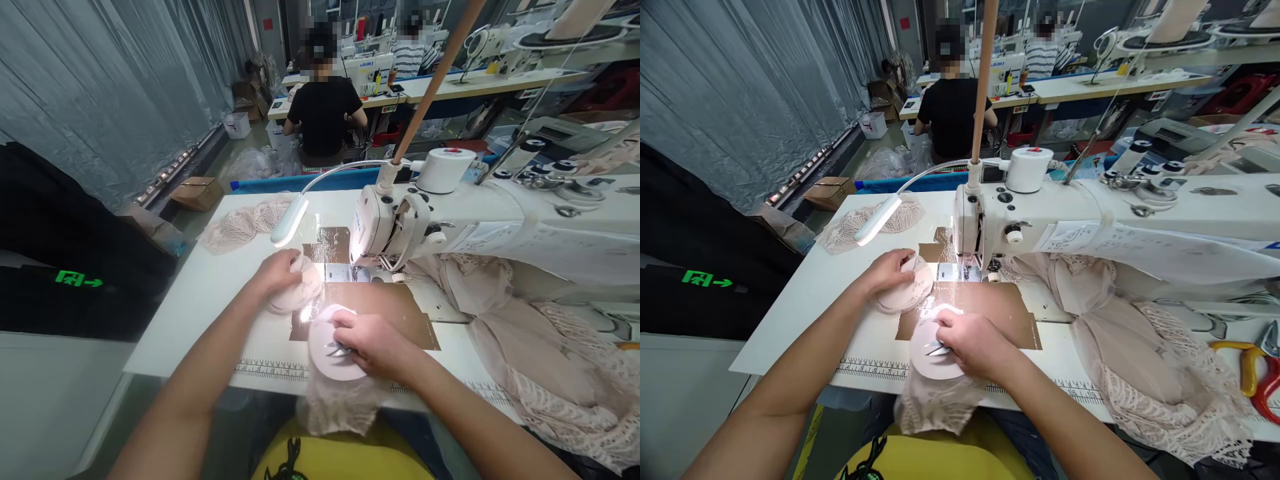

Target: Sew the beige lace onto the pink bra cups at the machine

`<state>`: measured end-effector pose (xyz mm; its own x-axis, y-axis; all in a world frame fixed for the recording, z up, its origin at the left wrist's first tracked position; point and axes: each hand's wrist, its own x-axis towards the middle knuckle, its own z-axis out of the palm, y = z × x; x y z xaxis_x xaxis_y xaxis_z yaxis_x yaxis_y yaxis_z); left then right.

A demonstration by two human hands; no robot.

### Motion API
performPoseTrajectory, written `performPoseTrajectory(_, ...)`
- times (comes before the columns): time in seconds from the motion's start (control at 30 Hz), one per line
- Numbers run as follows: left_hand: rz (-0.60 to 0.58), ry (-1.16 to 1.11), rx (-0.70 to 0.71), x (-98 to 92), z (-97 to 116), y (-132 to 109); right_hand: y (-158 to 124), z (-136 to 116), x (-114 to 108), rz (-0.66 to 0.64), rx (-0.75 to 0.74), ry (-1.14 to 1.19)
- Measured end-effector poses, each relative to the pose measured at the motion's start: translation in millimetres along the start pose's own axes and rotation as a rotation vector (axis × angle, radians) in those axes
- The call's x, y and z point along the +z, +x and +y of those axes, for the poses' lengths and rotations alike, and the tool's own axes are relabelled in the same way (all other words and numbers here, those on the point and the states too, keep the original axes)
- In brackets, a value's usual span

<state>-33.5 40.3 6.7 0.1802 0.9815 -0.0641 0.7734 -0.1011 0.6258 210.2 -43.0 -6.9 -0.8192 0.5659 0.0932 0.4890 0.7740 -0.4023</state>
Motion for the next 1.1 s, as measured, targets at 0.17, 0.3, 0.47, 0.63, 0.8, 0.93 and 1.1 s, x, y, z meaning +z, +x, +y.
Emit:
performPoseTrajectory(0.17,-0.191,-0.305,-0.006,9.7,1.2,-14.6,-19.1,14.7,-32.9,-0.053,0.344,0.09)
performPoseTrajectory(0.3,-0.281,-0.741,-0.064,16.7,14.1,-26.9,-14.4,18.4,-44.3,0.145,0.484,0.475)
performPoseTrajectory(0.47,-0.394,-0.923,-0.048,20.8,23.1,-28.6,20.2,11.9,-28.8,0.232,0.516,0.66)
performPoseTrajectory(0.63,-0.277,-0.795,0.003,15.2,15.7,-28.0,34.6,9.3,-12.8,0.303,0.464,0.809)
performPoseTrajectory(0.8,-0.208,-0.534,0.159,4.0,16.7,-31.0,29.5,13.8,-8.3,0.32,0.468,0.927)
performPoseTrajectory(0.93,-0.189,-0.337,0.293,5.9,26.8,-34.1,29.4,14.0,-7.7,0.329,0.431,0.854)
performPoseTrajectory(1.1,-0.36,-0.47,0.194,21.5,29.3,-29.1,28.4,11.7,-8.7,0.325,0.415,0.827)
